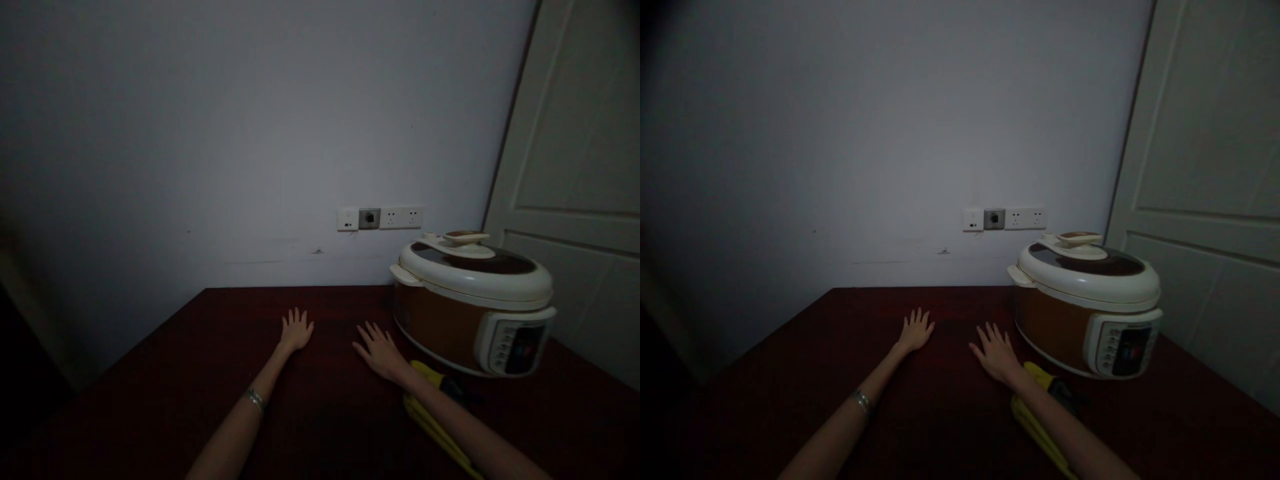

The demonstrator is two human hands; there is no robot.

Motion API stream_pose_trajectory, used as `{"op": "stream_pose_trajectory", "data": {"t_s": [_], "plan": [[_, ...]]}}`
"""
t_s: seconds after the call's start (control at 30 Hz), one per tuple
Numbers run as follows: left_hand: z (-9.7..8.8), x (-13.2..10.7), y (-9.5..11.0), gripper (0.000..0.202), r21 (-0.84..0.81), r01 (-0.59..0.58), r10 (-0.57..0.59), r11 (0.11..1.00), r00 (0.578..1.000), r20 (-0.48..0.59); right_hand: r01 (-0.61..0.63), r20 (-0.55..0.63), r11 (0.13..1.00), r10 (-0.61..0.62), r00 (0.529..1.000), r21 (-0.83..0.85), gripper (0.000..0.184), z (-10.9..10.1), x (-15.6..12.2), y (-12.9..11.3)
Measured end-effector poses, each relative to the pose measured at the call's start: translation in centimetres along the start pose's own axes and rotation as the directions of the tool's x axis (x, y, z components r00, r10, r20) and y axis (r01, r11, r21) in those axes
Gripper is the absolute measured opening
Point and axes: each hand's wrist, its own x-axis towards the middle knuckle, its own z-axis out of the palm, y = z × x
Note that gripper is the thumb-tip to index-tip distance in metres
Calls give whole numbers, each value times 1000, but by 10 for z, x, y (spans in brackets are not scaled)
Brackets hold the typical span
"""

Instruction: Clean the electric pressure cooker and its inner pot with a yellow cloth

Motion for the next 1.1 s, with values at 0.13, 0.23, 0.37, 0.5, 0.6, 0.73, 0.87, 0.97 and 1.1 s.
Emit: {"op": "stream_pose_trajectory", "data": {"t_s": [0.13,0.23,0.37,0.5,0.6,0.73,0.87,0.97,1.1], "plan": [[1,0,-1,70,-16,-8,8,1000,1000,1,29,36,999,-29,999,-15,71,-1,13,18],[2,0,-2,70,-23,-12,12,1000,1000,1,38,43,999,-37,998,-30,70,1,16,21],[2,0,-2,70,-28,-12,12,1000,1000,4,46,26,998,-45,999,-42,67,2,14,19],[3,1,-2,69,-27,-3,3,1000,1000,-3,51,24,996,-49,998,-75,66,2,14,19],[4,2,-2,69,-28,5,-5,1000,1000,-6,48,18,995,-46,999,-90,66,3,15,20],[3,2,-2,69,-37,2,-2,999,1000,-1,54,2,995,-54,999,-86,65,5,16,21],[1,1,-2,68,-46,0,0,999,1000,-2,63,-12,996,-64,998,-66,65,6,16,22],[1,1,-2,68,-53,-2,1,999,1000,-3,55,-8,997,-55,998,-62,65,6,16,22],[1,0,-3,68,-61,-8,7,998,1000,-7,51,-7,996,-51,999,-68,63,5,15,21]]}}
